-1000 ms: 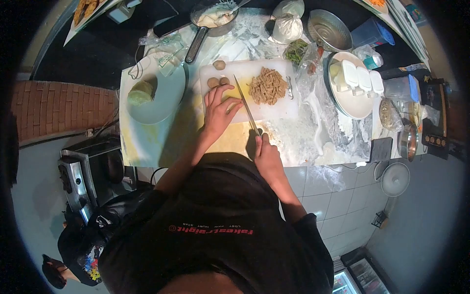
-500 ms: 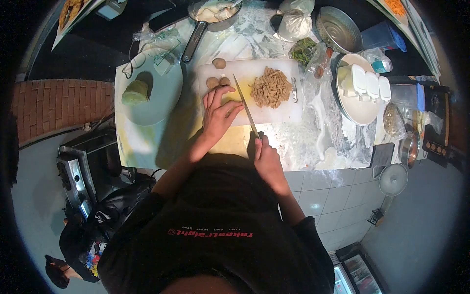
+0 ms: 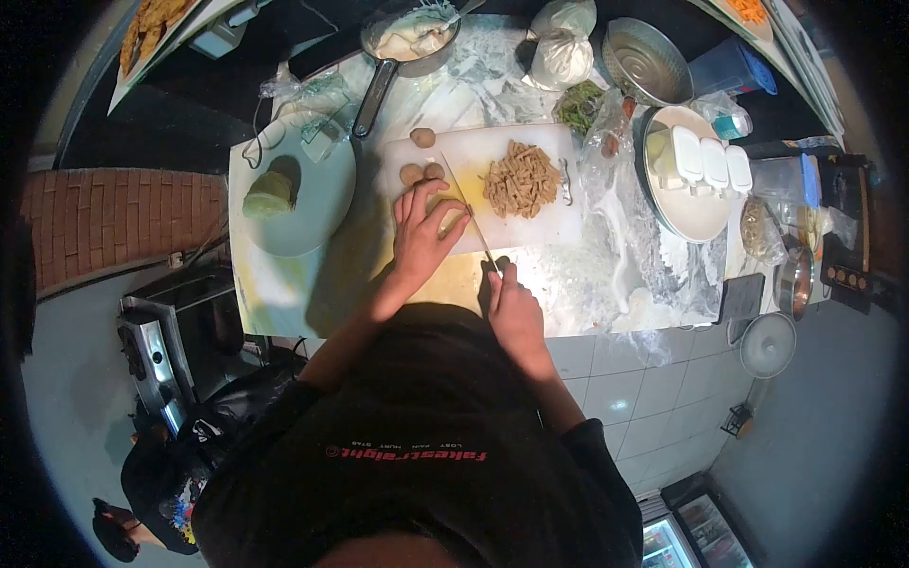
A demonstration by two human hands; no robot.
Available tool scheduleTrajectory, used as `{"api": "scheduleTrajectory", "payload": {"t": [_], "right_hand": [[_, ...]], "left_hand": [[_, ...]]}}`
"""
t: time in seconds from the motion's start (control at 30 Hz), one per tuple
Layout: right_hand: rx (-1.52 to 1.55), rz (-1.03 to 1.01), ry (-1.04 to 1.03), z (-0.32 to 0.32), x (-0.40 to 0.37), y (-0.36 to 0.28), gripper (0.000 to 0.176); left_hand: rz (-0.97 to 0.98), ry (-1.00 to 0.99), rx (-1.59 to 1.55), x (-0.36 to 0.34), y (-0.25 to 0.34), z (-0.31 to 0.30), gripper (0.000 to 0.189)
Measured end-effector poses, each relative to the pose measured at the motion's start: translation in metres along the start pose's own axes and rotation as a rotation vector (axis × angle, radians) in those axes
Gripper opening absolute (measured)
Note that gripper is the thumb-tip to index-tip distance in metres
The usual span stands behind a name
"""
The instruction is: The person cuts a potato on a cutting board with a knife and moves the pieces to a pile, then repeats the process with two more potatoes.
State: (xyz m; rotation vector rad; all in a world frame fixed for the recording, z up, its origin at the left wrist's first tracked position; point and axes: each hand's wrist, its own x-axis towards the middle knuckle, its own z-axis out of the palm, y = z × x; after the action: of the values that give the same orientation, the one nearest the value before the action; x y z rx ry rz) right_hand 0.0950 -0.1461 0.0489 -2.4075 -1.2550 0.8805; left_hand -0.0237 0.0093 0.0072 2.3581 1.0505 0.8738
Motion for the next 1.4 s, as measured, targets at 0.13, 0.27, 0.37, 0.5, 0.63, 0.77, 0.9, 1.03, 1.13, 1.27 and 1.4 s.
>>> {"api": "scheduleTrajectory", "payload": {"t": [0.13,0.27,0.37,0.5,0.63,0.77,0.9,1.03,1.13,1.27,1.4], "right_hand": [[-0.075,-0.010,-0.037,-0.012,-0.005,0.005,0.033],[-0.009,-0.001,-0.043,-0.021,-0.015,0.011,0.034],[0.066,0.004,-0.059,-0.027,-0.022,0.009,0.035],[0.151,0.055,-0.065,-0.028,-0.021,0.011,0.036],[0.176,0.082,-0.063,-0.029,-0.018,0.013,0.037],[0.185,0.088,-0.073,-0.020,-0.019,0.025,0.040],[0.236,0.088,-0.115,-0.026,-0.019,0.017,0.045],[0.275,0.062,-0.078,-0.021,-0.019,0.021,0.047],[0.284,0.106,-0.141,-0.024,-0.020,0.019,0.048],[0.312,0.065,-0.136,-0.017,-0.015,0.023,0.049],[0.309,0.092,-0.136,-0.022,-0.017,0.021,0.049]], "left_hand": [[-0.013,0.013,0.010,-0.001,0.000,0.002,0.020],[-0.024,0.021,0.011,0.000,0.002,0.002,0.022],[-0.031,0.033,0.008,0.000,0.001,0.001,0.023],[-0.018,0.062,0.016,-0.002,-0.002,0.001,0.023],[-0.021,0.040,0.011,-0.004,-0.001,-0.001,0.026],[-0.022,0.018,0.006,-0.001,0.005,-0.004,0.028],[0.060,-0.031,0.060,0.000,0.006,-0.001,0.026],[0.048,-0.042,0.045,0.003,0.007,0.002,0.022],[0.042,-0.040,0.045,0.003,0.009,0.004,0.022],[0.038,-0.013,0.038,0.005,0.005,0.005,0.022],[0.061,-0.035,0.020,0.004,0.006,0.004,0.022]]}}
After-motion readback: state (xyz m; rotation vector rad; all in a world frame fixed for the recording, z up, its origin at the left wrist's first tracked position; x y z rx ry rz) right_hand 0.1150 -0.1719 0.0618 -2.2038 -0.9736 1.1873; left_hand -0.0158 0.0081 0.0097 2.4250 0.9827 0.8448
